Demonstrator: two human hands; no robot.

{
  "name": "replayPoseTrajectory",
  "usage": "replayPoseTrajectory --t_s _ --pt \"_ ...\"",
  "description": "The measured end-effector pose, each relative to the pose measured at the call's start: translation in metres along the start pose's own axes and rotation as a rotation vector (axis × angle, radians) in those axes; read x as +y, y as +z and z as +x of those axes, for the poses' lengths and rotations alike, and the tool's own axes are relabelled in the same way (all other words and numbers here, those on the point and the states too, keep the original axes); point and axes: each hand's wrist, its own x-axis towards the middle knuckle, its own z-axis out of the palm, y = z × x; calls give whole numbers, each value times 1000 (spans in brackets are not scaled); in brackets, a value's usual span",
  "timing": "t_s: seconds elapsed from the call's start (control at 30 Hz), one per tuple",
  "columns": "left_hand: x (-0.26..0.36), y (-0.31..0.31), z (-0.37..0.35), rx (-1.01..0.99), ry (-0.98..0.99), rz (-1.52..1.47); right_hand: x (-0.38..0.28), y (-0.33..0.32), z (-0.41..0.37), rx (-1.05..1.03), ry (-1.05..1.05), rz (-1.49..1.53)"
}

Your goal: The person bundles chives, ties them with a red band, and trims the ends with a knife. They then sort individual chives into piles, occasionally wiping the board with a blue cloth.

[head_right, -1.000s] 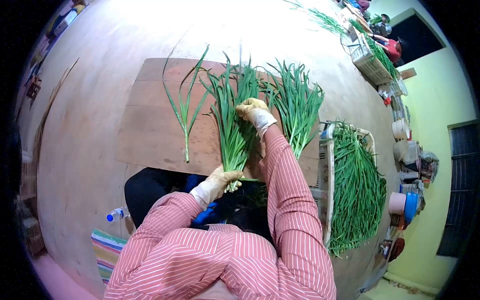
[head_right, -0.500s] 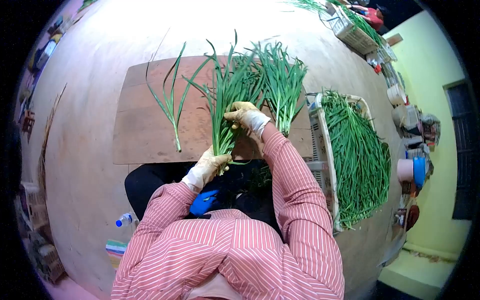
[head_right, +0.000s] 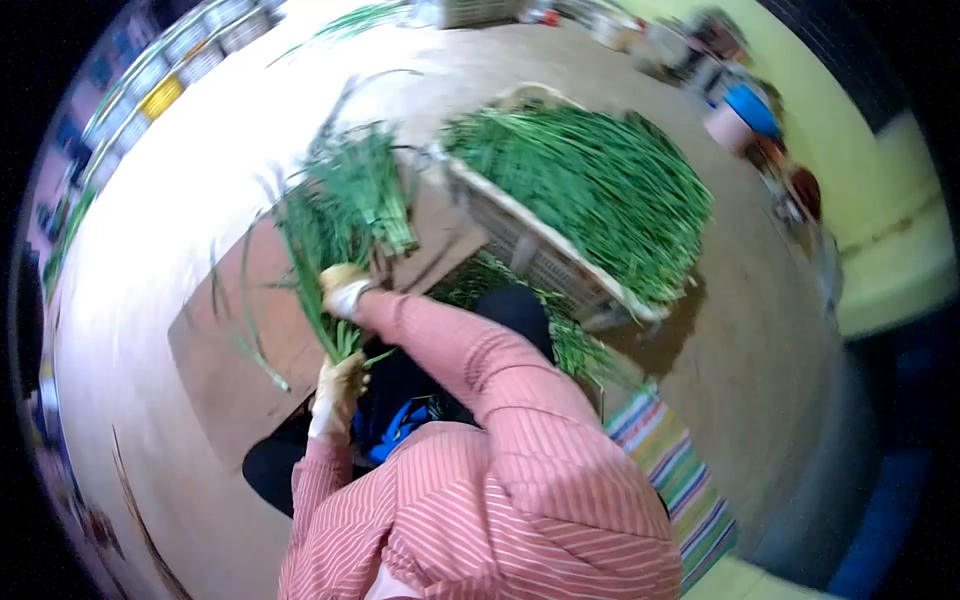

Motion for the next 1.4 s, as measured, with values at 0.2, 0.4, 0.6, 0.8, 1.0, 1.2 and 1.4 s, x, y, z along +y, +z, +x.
replayPoseTrajectory --t_s 0.2,0.4,0.6,0.8,1.0,1.2,1.4 --pt "-8 -22 0 -85 -49 -123 22 -71 -37 470 126 458" --pt "24 -54 -4 -130 -20 -323 114 -143 -210 616 39 1017" --pt "53 -70 40 -290 137 -476 222 -141 -397 933 326 1001" --pt "58 -55 50 -129 205 -525 322 -111 -642 1584 865 946" --pt "16 -16 -13 26 787 593 356 -105 -701 1628 1005 595" --pt "8 -22 7 -181 7 -672 138 -141 -329 914 52 852" --pt "-11 -27 -14 -218 -39 -714 44 -35 -149 -389 182 980"
